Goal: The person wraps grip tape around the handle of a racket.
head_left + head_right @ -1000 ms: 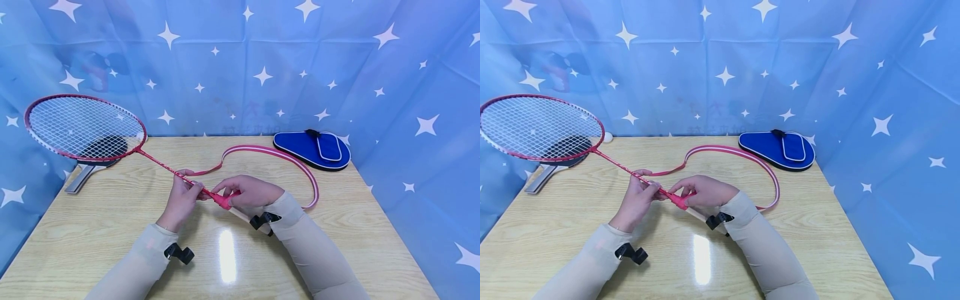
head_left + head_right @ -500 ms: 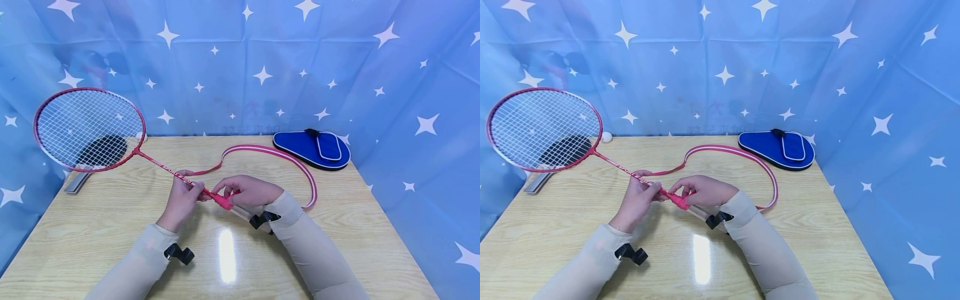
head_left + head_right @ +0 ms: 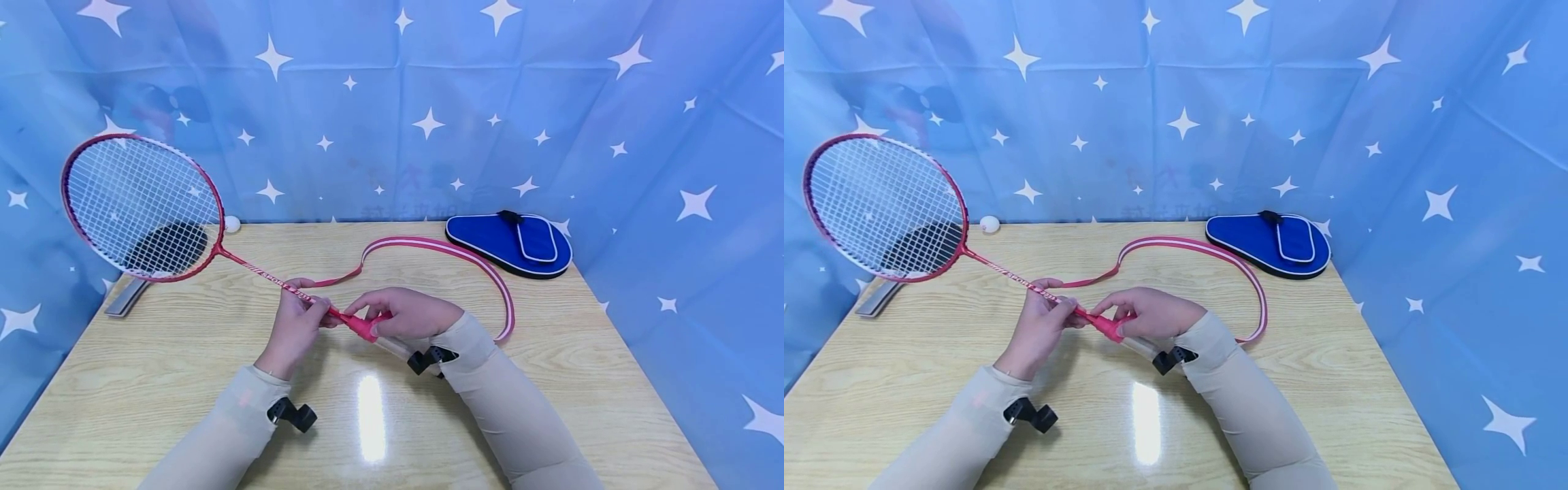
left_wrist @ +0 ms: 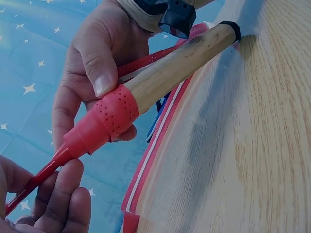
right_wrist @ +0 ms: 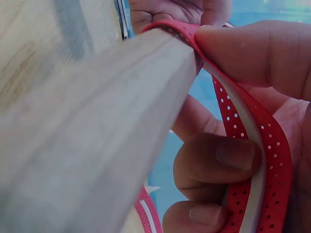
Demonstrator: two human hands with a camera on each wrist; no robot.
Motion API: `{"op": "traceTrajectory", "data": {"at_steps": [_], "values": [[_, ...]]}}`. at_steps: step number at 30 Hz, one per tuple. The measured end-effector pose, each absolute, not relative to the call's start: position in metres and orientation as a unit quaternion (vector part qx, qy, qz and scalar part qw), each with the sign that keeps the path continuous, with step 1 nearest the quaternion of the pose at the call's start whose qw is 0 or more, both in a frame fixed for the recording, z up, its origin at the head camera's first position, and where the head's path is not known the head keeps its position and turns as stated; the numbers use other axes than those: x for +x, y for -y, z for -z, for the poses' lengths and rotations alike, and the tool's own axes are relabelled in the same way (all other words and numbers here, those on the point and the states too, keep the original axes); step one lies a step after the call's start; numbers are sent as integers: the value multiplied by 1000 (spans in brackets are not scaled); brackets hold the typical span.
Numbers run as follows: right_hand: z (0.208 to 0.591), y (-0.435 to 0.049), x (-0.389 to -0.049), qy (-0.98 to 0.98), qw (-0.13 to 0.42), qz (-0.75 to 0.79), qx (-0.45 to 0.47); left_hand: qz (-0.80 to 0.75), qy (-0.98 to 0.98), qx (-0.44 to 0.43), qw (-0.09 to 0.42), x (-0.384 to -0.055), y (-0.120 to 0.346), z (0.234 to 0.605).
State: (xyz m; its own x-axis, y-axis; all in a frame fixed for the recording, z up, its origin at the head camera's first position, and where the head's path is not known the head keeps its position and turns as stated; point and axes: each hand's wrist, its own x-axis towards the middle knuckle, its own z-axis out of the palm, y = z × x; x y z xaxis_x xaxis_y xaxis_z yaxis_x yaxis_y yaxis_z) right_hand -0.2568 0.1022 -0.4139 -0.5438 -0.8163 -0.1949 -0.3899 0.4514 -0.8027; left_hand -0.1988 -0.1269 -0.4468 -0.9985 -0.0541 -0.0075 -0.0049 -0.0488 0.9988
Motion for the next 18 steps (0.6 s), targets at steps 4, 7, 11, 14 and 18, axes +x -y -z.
{"op": "traceTrajectory", "data": {"at_steps": [4,7,11,14,18], "values": [[416,-102,-258,-806,285,361,-373,721,692,25,13,-200,128,446],[417,-101,-258,-810,281,358,-370,720,694,26,7,-200,129,447],[416,-100,-257,-815,272,353,-371,718,696,19,2,-201,131,448],[417,-101,-257,-815,270,352,-372,716,698,16,-1,-201,131,449],[419,-102,-259,-806,281,363,-373,711,703,12,-5,-202,132,450]]}}
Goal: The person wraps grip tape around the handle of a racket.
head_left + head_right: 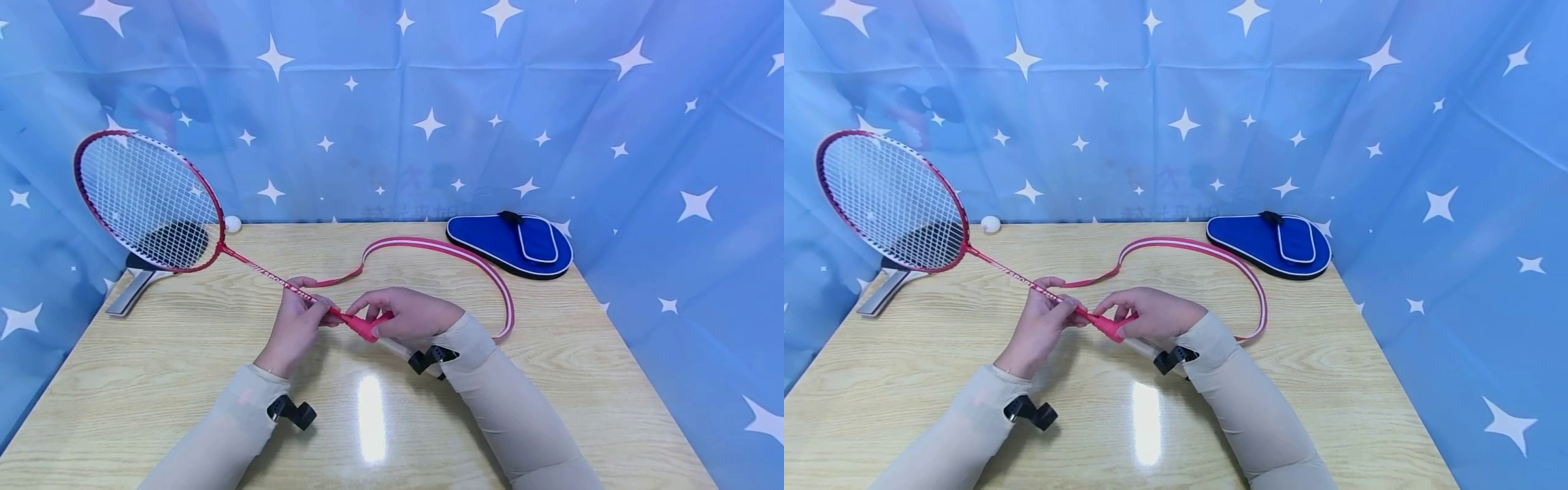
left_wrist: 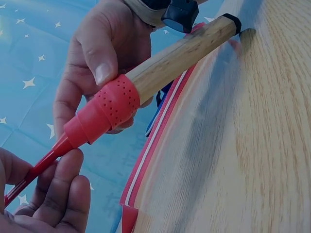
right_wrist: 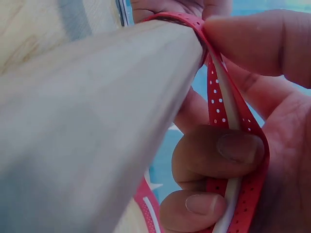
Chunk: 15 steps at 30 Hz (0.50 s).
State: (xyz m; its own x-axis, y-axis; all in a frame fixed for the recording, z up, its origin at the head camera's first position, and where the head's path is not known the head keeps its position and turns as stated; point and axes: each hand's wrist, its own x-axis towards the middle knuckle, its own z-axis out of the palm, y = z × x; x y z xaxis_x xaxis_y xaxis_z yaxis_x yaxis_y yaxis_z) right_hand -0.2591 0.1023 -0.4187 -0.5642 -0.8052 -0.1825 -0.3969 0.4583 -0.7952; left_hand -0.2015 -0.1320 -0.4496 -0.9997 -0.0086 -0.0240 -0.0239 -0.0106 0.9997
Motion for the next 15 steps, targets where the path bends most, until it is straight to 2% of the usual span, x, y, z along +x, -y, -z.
{"op": "traceTrajectory", "data": {"at_steps": [15], "values": [[417,-102,-260,-817,274,357,-360,-715,-699,-7,11,-202,134,450]]}}
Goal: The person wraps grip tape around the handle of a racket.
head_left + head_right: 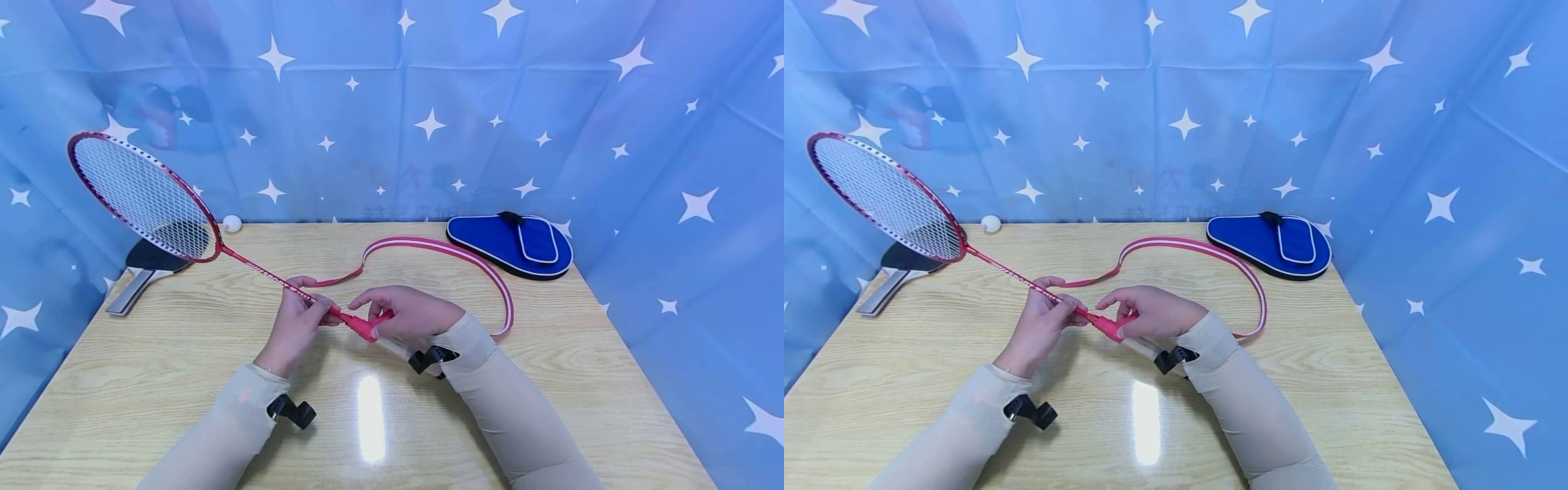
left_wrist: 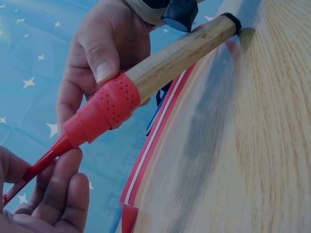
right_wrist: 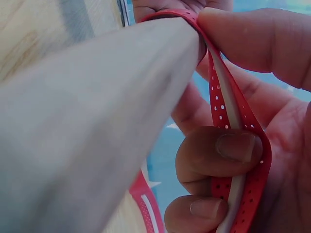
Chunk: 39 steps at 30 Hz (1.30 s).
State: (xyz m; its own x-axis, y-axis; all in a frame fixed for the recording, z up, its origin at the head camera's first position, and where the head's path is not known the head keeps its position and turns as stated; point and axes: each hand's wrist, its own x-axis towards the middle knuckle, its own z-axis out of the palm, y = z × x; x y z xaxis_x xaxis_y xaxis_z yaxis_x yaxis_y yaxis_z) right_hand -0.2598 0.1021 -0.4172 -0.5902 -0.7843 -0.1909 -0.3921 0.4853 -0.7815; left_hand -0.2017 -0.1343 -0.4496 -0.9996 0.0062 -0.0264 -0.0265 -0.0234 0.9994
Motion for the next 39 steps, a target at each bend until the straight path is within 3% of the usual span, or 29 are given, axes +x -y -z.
{"op": "traceTrajectory", "data": {"at_steps": [6,15,39], "values": [[418,-102,-259,-806,296,373,-352,-720,-694,-9,15,-202,134,450],[418,-100,-258,-810,268,372,-366,-708,-705,-19,26,-201,133,449],[414,-101,-256,-821,272,351,-359,-702,-711,-32,19,-201,131,448]]}}
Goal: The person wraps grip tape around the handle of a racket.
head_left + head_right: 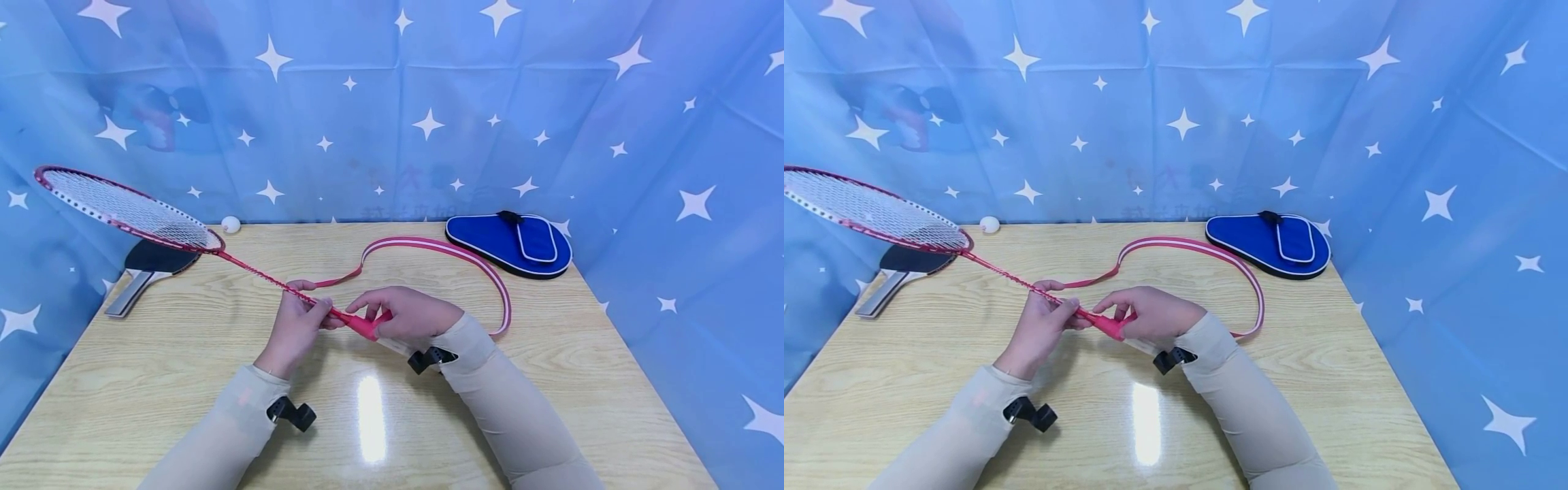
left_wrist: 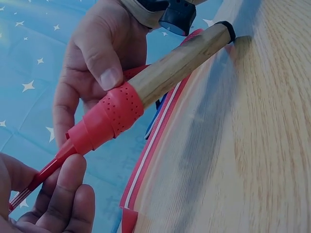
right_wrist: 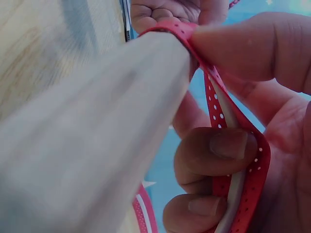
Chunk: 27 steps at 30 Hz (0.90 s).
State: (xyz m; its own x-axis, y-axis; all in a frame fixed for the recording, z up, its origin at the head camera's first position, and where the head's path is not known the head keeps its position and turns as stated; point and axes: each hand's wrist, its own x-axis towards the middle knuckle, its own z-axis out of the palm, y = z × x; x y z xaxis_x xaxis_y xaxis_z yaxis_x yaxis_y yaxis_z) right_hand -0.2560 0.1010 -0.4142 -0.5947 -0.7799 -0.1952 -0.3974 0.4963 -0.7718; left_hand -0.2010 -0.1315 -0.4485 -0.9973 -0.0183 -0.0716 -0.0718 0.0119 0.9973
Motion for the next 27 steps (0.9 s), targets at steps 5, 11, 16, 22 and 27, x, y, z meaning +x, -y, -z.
{"op": "traceTrajectory", "data": {"at_steps": [5,11,16,22,27], "values": [[415,-101,-256,-811,297,356,-356,-697,-716,-31,23,-201,133,448],[417,-101,-256,-811,293,364,-352,-705,-708,-35,23,-201,131,446],[419,-100,-257,-814,280,364,-355,-704,-709,-34,28,-200,131,446],[420,-99,-257,-822,275,354,-352,-697,-716,-36,29,-200,132,446],[417,-100,-257,-831,259,331,-363,-695,-717,-39,29,-201,133,447]]}}
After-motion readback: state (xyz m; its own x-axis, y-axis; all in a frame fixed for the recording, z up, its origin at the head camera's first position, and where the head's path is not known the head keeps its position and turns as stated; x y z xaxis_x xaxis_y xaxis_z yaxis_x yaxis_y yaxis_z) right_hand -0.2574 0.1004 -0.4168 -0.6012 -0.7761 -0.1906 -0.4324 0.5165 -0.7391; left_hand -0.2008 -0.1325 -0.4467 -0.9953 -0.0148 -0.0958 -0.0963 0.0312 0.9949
